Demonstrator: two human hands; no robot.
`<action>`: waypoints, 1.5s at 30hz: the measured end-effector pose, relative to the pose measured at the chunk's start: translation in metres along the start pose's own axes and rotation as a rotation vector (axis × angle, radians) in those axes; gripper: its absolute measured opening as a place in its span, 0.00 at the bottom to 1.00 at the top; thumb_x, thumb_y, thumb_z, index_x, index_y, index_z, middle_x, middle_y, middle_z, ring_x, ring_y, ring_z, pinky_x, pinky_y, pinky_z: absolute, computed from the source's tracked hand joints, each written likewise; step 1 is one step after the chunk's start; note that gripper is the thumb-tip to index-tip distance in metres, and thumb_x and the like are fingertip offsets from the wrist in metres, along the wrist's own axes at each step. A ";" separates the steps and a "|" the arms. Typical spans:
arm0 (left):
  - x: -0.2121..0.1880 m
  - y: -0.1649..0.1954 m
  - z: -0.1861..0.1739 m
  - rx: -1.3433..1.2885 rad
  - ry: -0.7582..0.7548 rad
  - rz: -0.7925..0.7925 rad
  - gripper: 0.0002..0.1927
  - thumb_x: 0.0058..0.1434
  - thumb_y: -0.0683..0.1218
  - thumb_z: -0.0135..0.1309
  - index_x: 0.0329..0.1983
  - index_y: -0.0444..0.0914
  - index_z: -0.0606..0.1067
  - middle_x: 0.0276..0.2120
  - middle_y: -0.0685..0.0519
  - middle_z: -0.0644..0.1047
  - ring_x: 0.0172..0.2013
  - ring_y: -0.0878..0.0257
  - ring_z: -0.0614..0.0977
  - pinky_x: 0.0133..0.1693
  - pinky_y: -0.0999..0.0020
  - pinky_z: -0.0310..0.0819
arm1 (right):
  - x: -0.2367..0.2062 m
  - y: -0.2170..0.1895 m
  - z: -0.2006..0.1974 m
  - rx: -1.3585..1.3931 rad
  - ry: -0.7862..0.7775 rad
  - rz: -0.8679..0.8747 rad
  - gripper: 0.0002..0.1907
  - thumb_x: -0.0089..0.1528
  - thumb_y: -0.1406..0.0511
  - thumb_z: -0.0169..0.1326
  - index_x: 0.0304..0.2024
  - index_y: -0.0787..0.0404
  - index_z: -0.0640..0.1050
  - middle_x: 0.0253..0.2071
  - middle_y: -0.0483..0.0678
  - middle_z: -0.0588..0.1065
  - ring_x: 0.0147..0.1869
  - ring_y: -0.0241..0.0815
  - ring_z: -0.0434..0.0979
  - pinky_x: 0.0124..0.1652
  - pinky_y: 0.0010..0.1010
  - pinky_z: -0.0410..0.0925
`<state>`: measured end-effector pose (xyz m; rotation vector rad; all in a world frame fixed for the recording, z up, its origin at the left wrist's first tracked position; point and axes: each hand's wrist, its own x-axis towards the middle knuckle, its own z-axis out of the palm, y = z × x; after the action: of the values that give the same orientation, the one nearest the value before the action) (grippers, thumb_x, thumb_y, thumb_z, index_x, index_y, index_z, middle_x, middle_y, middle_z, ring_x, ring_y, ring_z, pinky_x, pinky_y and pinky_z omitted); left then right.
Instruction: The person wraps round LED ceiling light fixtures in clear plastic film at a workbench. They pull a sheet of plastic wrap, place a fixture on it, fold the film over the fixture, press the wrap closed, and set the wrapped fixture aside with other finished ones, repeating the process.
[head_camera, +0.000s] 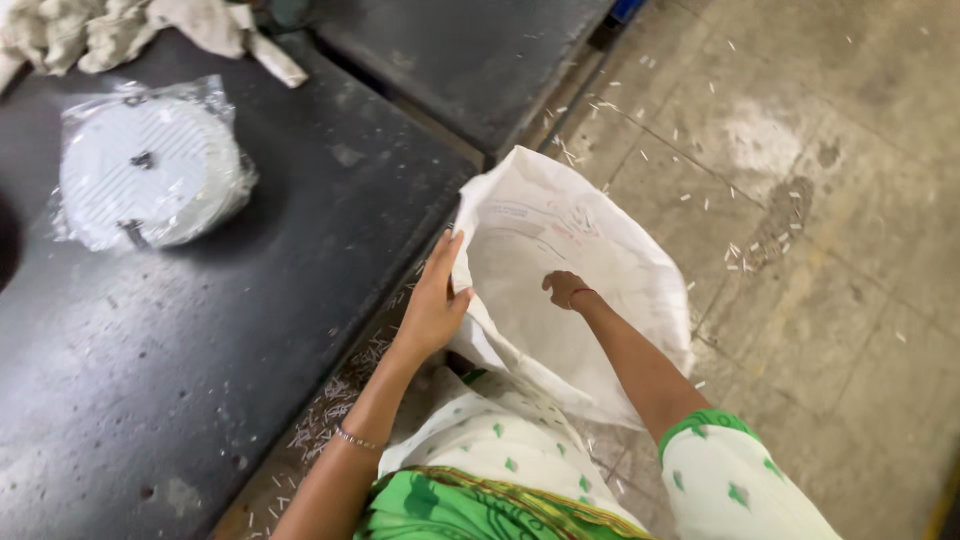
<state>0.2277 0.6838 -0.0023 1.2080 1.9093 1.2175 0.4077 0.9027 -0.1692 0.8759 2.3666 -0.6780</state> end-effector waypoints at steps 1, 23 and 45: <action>0.001 -0.005 0.000 0.036 -0.002 -0.041 0.41 0.59 0.38 0.57 0.75 0.43 0.57 0.75 0.39 0.53 0.69 0.43 0.65 0.62 0.57 0.65 | 0.003 -0.010 -0.005 0.003 0.038 -0.023 0.20 0.57 0.74 0.55 0.51 0.52 0.80 0.58 0.52 0.73 0.61 0.53 0.74 0.57 0.41 0.70; -0.058 -0.001 -0.100 -0.593 0.175 0.008 0.19 0.72 0.48 0.53 0.61 0.35 0.77 0.47 0.43 0.83 0.46 0.60 0.85 0.49 0.66 0.83 | -0.115 -0.188 -0.227 1.278 0.022 -0.847 0.08 0.66 0.76 0.47 0.35 0.63 0.75 0.35 0.46 0.74 0.35 0.35 0.73 0.35 0.22 0.66; -0.446 -0.126 -0.434 0.002 1.221 -0.552 0.12 0.69 0.49 0.51 0.43 0.40 0.81 0.32 0.53 0.84 0.27 0.62 0.83 0.29 0.69 0.72 | -0.065 -0.695 -0.024 0.735 -0.223 -0.983 0.07 0.66 0.66 0.60 0.41 0.64 0.83 0.33 0.45 0.81 0.34 0.31 0.79 0.36 0.24 0.72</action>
<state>0.0175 0.0885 0.0656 -0.2822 2.7401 1.7670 -0.0413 0.4271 0.0758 -0.2275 2.2326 -1.9727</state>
